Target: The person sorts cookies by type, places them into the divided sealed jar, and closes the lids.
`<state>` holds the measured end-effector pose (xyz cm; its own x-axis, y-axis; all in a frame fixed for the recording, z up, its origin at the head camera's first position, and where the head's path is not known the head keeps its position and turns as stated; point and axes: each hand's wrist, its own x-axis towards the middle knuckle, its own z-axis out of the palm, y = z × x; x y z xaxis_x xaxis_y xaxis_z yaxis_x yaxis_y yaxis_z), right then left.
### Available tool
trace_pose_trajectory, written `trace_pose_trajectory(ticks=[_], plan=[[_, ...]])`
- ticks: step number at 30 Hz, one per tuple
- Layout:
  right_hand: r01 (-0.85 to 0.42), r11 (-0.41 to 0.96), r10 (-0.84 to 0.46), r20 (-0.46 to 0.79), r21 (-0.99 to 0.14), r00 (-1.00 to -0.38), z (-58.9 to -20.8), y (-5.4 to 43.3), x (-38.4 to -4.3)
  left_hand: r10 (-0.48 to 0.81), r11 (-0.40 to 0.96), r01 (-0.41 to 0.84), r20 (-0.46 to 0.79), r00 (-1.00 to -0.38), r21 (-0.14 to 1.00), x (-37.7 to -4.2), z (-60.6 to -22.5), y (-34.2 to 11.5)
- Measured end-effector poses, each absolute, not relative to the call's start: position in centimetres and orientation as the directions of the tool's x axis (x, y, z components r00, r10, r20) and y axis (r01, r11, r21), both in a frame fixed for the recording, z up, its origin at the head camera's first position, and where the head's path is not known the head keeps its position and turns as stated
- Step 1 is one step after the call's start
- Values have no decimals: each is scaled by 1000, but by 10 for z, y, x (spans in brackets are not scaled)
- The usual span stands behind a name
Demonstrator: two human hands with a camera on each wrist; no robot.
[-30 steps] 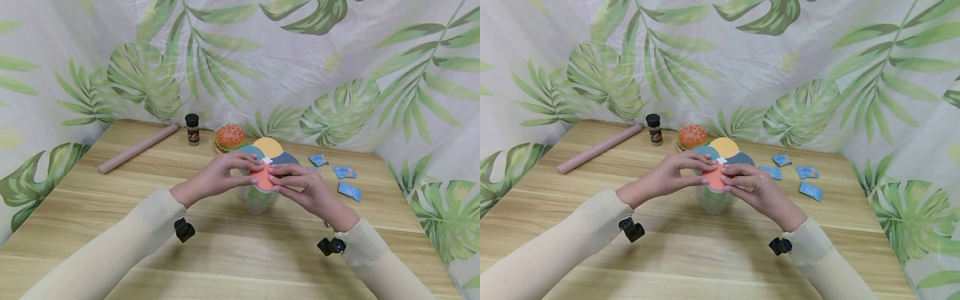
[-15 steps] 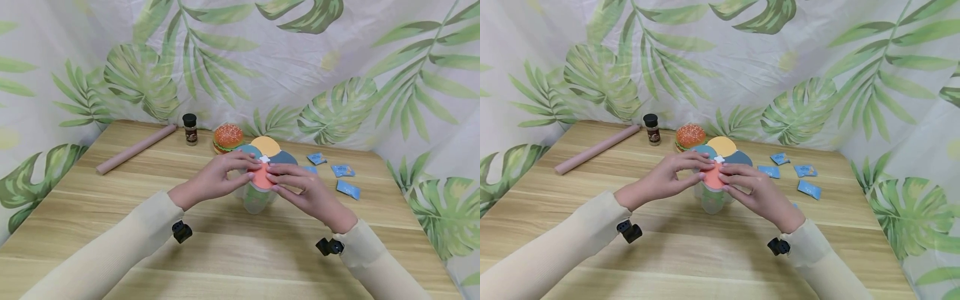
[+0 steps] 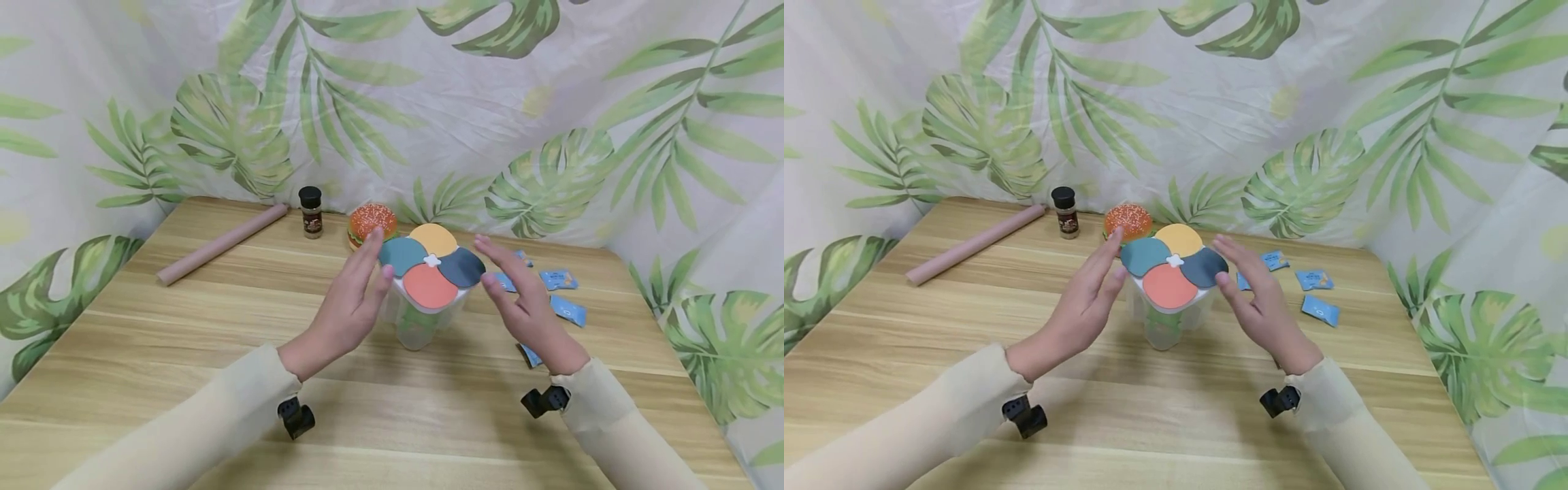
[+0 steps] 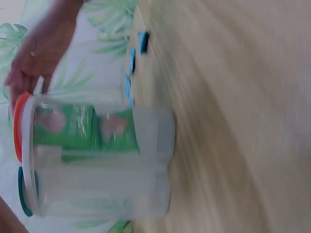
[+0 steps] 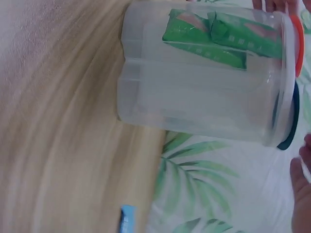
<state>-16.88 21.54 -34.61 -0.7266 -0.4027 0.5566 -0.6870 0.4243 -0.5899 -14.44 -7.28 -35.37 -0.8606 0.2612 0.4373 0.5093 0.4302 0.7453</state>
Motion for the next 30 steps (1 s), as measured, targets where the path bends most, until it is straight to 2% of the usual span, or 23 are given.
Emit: trace_pose_trajectory(ticks=[3,5,8,11,17,30], plan=[[-523,371,-371,394,-767,-841,-349,219,-174,180,357,384,341,-923,851,-137,-356,-69],[-374,311,-381,246,-874,-891,-352,220,-177,154,299,297,261,-953,907,-131,-356,-67],[-180,211,-430,74,-961,-900,-356,221,-182,152,238,195,162,-975,952,-124,-358,-62],[-75,142,-486,-4,-987,-874,-360,220,-184,173,218,143,106,-979,965,-119,-361,-57],[-2,87,-535,-45,-996,-844,-364,218,-187,203,213,180,136,-970,960,-113,-364,-54],[-16,39,-593,-10,-999,-805,-366,221,-179,214,221,187,140,-967,957,-127,-366,-56]])
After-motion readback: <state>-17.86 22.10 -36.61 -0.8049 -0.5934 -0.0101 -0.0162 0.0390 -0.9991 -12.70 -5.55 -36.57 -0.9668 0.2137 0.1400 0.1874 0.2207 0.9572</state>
